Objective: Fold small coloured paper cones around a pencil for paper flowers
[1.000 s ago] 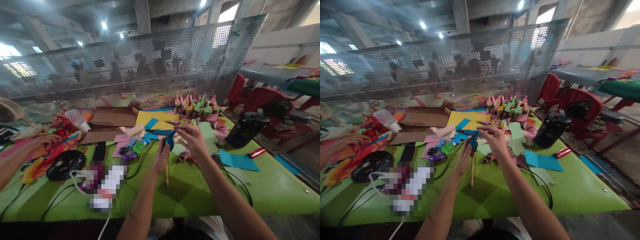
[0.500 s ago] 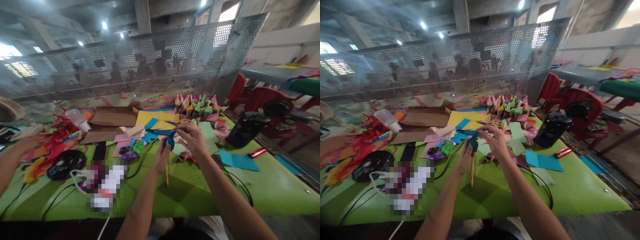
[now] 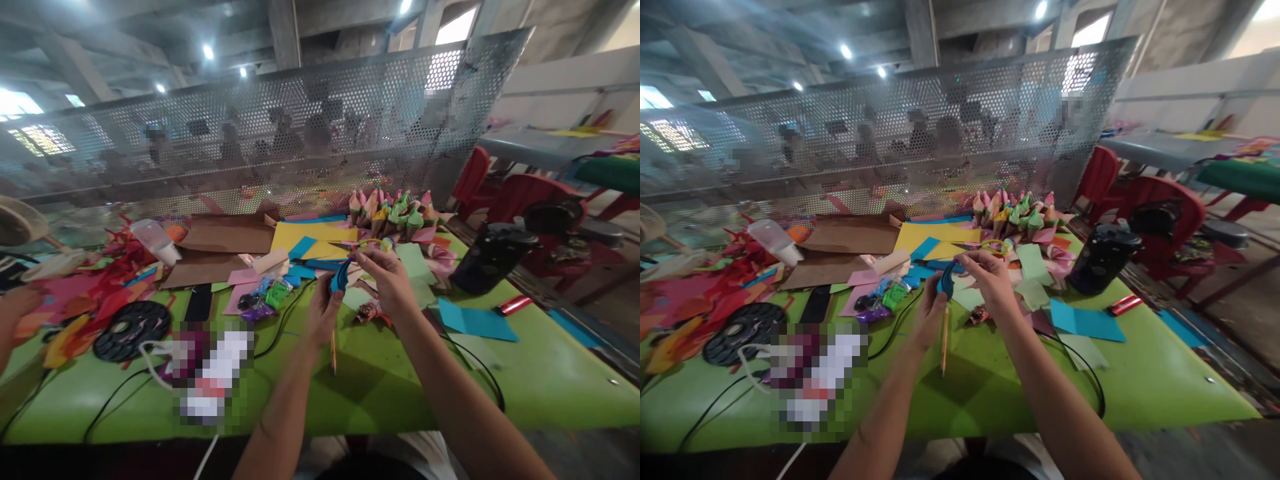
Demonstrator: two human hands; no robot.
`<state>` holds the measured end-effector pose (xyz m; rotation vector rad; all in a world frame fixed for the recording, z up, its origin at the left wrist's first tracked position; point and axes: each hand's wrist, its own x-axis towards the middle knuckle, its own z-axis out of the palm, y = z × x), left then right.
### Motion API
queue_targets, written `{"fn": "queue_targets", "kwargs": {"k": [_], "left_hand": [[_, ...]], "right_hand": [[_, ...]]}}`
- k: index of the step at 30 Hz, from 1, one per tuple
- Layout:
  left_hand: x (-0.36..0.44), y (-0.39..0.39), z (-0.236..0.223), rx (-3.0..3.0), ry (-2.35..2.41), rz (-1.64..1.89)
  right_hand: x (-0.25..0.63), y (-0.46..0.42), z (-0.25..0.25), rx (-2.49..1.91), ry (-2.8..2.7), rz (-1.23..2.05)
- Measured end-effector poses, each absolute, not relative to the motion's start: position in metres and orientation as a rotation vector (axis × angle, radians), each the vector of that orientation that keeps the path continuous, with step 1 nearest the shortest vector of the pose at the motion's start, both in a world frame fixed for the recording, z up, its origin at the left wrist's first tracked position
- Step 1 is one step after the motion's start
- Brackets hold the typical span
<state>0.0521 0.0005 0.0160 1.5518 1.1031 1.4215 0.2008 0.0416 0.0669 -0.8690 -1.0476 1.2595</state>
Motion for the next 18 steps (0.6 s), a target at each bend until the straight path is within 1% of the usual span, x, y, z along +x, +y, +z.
{"fn": "queue_targets", "kwargs": {"k": [4,12,18], "left_hand": [[0.0515,0.002,0.014,1.647,1.143,1.423],[0.0487,-0.0008,0.0156,1.838,1.393,1.329],[0.0495,-0.0016,0.016,1.864,1.404,1.359]], "right_hand": [[0.1996,0.0387,0.0685,-0.88,-1.022,1.28],[0.1963,0.037,0.0705,-0.848,-1.009,1.266],[0.1951,0.039,0.0675,-0.833,-1.022,1.25]]}}
